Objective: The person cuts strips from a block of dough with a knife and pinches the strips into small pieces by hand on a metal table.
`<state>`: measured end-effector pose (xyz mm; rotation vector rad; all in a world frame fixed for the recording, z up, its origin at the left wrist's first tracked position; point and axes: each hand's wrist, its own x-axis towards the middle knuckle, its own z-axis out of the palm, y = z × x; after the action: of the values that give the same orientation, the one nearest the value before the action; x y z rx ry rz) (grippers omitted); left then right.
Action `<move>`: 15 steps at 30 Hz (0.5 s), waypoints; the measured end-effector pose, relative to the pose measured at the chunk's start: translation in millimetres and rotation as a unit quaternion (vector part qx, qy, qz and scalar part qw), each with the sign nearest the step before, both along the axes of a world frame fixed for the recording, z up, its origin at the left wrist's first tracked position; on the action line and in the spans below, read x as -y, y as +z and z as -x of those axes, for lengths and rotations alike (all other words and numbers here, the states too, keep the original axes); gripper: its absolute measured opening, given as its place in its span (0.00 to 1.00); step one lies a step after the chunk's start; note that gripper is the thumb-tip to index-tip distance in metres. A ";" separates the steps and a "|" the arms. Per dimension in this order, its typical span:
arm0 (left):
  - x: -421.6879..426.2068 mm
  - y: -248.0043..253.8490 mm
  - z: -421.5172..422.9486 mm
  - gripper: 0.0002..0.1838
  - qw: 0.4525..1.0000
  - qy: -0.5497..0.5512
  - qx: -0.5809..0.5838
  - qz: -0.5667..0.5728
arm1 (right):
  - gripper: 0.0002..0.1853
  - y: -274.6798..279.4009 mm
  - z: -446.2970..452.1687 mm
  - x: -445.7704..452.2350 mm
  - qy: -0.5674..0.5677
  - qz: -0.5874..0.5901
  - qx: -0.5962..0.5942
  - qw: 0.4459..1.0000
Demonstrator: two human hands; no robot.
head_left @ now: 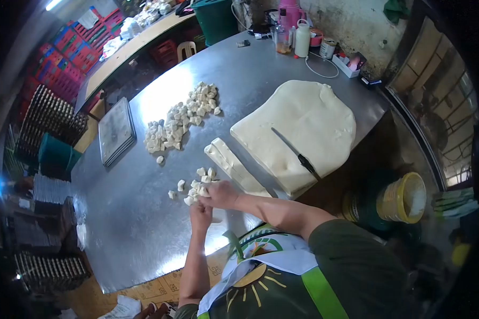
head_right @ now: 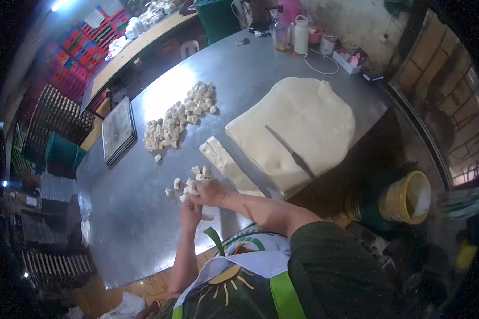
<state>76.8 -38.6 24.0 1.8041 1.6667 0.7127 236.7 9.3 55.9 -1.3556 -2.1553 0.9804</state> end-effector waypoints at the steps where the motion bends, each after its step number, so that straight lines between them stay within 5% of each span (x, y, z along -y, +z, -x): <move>1: 4.8 6.4 -0.3 0.18 1.000 0.005 -0.001 -0.001 | 0.20 -4.9 -2.2 -6.4 0.005 -0.001 -0.001 1.000; 5: 20.6 16.4 0.9 0.20 0.983 -0.041 0.163 0.069 | 0.21 -37.2 -14.9 -23.4 -0.025 0.019 0.048 0.998; 8: 4.1 19.3 7.0 0.21 0.973 0.064 0.139 -0.172 | 0.23 -37.9 -5.6 -16.8 0.001 -0.165 -0.080 0.983; 12: -4.1 42.1 -5.0 0.21 0.955 0.002 0.065 -0.290 | 0.24 -21.2 8.9 -2.3 0.190 -0.068 -0.207 0.957; 15: -18.7 11.2 29.5 0.20 0.980 -0.021 0.161 -0.112 | 0.23 -4.3 13.5 -1.5 0.121 -0.082 -0.234 0.961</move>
<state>47.3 -19.9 35.1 1.7517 1.3754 1.1453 223.2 10.8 51.6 -0.7036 -2.0042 1.0573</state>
